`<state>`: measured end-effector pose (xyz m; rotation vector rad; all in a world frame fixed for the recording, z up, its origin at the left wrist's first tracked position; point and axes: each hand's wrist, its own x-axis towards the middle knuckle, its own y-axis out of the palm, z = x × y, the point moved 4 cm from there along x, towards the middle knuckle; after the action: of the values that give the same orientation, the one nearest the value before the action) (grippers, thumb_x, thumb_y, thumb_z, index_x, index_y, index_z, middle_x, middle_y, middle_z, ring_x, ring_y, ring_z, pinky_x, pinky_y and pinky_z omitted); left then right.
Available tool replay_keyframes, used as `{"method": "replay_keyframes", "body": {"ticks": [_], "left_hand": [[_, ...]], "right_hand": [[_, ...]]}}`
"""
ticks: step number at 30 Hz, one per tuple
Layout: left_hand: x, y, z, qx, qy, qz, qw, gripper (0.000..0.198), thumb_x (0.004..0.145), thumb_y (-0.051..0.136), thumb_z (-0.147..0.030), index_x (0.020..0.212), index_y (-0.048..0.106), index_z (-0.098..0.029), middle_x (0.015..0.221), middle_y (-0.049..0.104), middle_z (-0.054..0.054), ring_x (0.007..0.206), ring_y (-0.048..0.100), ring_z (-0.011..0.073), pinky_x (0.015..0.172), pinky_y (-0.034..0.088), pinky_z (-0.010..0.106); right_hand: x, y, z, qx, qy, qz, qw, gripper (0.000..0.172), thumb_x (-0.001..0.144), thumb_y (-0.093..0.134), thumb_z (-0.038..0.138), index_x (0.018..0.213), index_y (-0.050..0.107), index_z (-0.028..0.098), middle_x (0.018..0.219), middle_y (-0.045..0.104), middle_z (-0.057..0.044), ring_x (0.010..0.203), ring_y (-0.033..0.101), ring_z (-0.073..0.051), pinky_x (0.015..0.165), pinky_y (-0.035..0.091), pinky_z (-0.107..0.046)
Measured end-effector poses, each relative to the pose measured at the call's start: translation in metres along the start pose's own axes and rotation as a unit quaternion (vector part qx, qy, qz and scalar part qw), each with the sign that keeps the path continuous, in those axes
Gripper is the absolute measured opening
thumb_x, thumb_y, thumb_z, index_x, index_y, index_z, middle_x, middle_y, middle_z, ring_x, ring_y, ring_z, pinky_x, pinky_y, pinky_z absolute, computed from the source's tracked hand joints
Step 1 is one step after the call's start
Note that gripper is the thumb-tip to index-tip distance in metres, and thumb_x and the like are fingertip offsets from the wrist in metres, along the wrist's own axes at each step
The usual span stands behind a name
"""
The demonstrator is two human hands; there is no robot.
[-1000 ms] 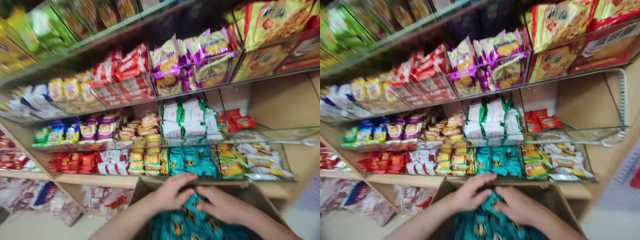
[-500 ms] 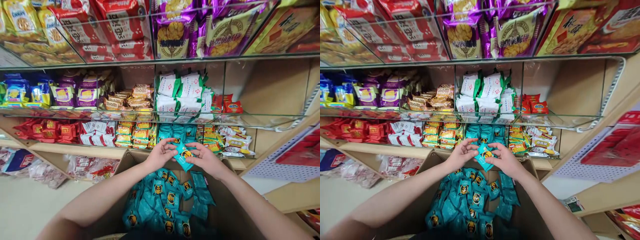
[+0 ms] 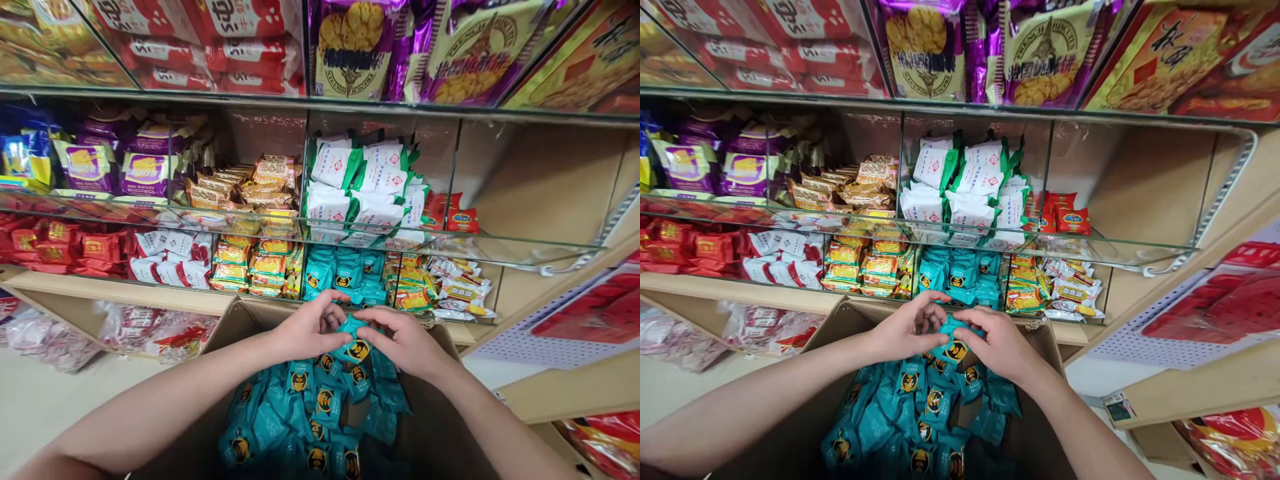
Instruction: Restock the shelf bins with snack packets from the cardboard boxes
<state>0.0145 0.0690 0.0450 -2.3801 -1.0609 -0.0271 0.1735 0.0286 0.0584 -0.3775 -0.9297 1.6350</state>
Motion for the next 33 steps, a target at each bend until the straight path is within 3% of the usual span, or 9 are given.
{"method": "replay_keyframes", "body": {"ticks": [2, 5, 8, 11, 14, 21, 29, 33], "left_hand": [[0.008, -0.010, -0.009, 0.079, 0.054, -0.021, 0.995, 0.026, 0.080, 0.049, -0.026, 0.104, 0.048, -0.017, 0.093, 0.059, 0.005, 0.081, 0.056, 0.0124, 0.071, 0.047, 0.026], [0.035, -0.017, -0.018, 0.275, 0.132, -0.030, 0.952, 0.029, 0.084, 0.039, -0.023, 0.109, 0.052, -0.015, 0.116, 0.054, 0.010, 0.111, 0.045, 0.0183, 0.096, 0.036, 0.034], [0.074, -0.011, -0.009, 0.431, 0.100, 0.015, 0.897, 0.042, 0.082, 0.040, -0.022, 0.123, 0.042, -0.013, 0.131, 0.041, 0.012, 0.121, 0.036, 0.0225, 0.102, 0.027, 0.040], [0.104, -0.001, 0.011, 0.519, 0.005, 0.058, 0.853, 0.051, 0.079, 0.045, -0.028, 0.127, 0.037, -0.012, 0.135, 0.036, 0.014, 0.123, 0.032, 0.0294, 0.101, 0.023, 0.050], [0.114, 0.004, 0.024, 0.541, -0.040, 0.072, 0.837, 0.056, 0.076, 0.050, -0.032, 0.126, 0.039, -0.009, 0.133, 0.038, 0.016, 0.120, 0.035, 0.0335, 0.098, 0.025, 0.054], [0.105, -0.001, 0.031, 0.553, -0.029, 0.054, 0.831, 0.048, 0.079, 0.047, -0.030, 0.124, 0.042, -0.016, 0.132, 0.041, 0.012, 0.114, 0.043, 0.0285, 0.093, 0.032, 0.049], [0.100, -0.004, 0.037, 0.554, -0.002, 0.044, 0.832, 0.053, 0.079, 0.043, -0.033, 0.127, 0.037, -0.012, 0.133, 0.040, 0.013, 0.113, 0.042, 0.0289, 0.089, 0.034, 0.049], [0.096, -0.006, 0.039, 0.554, 0.008, 0.037, 0.832, 0.053, 0.080, 0.041, -0.034, 0.128, 0.036, -0.012, 0.133, 0.039, 0.012, 0.113, 0.041, 0.0286, 0.089, 0.034, 0.048]], "right_hand": [[0.002, -0.016, -0.003, -0.076, 0.008, -0.083, 0.994, 0.031, 0.083, 0.043, 0.037, 0.104, 0.058, 0.021, 0.097, 0.062, -0.006, 0.086, 0.057, -0.017, 0.076, 0.045, -0.030], [0.015, -0.031, -0.007, -0.242, 0.056, -0.180, 0.952, 0.040, 0.086, 0.036, 0.030, 0.122, 0.044, 0.014, 0.102, 0.058, -0.013, 0.092, 0.054, -0.023, 0.079, 0.043, -0.035], [0.040, -0.024, -0.006, -0.395, 0.092, -0.142, 0.903, 0.044, 0.085, 0.027, 0.013, 0.128, 0.033, 0.010, 0.096, 0.054, -0.016, 0.089, 0.053, -0.026, 0.073, 0.043, -0.035], [0.063, -0.012, -0.006, -0.449, 0.107, -0.097, 0.882, 0.041, 0.084, 0.026, 0.009, 0.123, 0.038, 0.016, 0.095, 0.052, -0.014, 0.086, 0.054, -0.025, 0.068, 0.043, -0.032], [0.076, -0.004, -0.018, -0.458, 0.134, -0.052, 0.877, 0.035, 0.084, 0.028, 0.009, 0.114, 0.045, 0.017, 0.096, 0.052, -0.015, 0.083, 0.056, -0.023, 0.064, 0.044, -0.030], [0.085, 0.012, -0.032, -0.466, 0.145, -0.006, 0.873, 0.027, 0.081, 0.033, 0.005, 0.096, 0.056, 0.008, 0.091, 0.060, -0.020, 0.094, 0.055, -0.028, 0.067, 0.046, -0.034], [0.114, -0.017, -0.034, -0.450, 0.154, 0.042, 0.878, 0.031, 0.081, 0.036, 0.009, 0.101, 0.060, 0.010, 0.097, 0.064, -0.017, 0.090, 0.061, -0.021, 0.075, 0.045, -0.027], [0.120, -0.013, -0.037, -0.461, 0.172, 0.043, 0.869, 0.033, 0.081, 0.034, 0.006, 0.101, 0.061, 0.007, 0.098, 0.064, -0.019, 0.089, 0.062, -0.023, 0.073, 0.047, -0.029]]}}
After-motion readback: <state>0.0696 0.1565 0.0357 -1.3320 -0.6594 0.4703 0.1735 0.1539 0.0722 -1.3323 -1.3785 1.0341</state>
